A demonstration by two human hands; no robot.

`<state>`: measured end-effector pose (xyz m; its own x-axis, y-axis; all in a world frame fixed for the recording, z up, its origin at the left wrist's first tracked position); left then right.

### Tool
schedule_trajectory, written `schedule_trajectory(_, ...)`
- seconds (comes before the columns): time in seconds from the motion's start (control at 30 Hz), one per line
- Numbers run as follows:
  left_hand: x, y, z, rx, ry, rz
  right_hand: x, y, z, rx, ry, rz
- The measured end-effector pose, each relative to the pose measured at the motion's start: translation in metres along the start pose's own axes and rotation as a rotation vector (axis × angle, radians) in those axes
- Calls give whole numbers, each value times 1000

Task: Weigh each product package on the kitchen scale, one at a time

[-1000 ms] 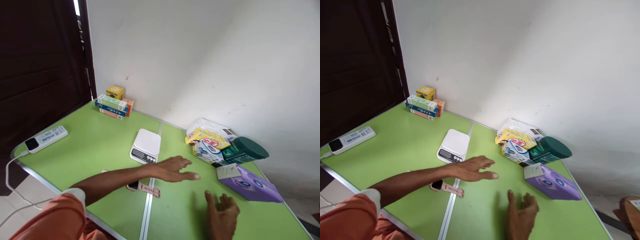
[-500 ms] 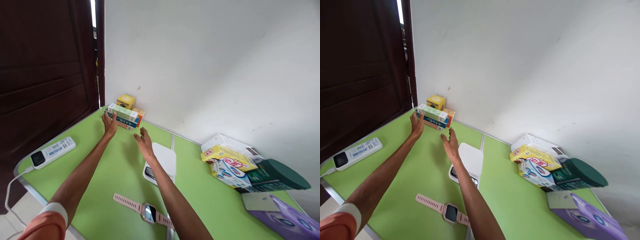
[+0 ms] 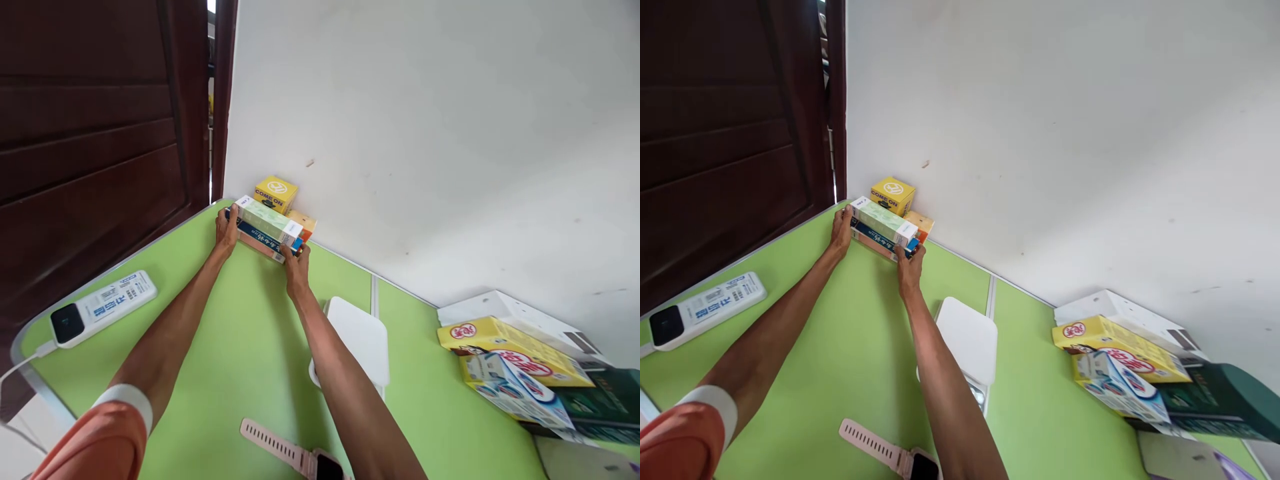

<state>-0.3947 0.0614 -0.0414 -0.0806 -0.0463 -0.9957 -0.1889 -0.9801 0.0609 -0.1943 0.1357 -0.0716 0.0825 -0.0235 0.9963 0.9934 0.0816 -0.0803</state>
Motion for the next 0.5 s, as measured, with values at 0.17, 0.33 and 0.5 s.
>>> schedule_trajectory(0.17, -4, 1, -7, -39, 16, 16, 4, 5, -3, 66, 7, -34)
schedule_trajectory(0.33, 1, 21, -35, -59, -7, 6, 9, 19, -19, 95, -15, -56)
schedule_trajectory(0.5, -4, 48, -56, -69, -68, 61, 11, 42, -36, 136, -5, -80)
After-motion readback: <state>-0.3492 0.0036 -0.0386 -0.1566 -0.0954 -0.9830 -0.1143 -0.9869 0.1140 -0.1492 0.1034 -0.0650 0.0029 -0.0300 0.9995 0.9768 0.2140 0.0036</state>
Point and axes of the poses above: each hand's wrist, its own z-axis towards the middle knuckle, its own y-axis out of the back of the hand, x = y × z, the point moved 2 cm from there along z, towards the middle knuckle, and after that the axes turned 12 degrees about -x, right-handed, at the moved point
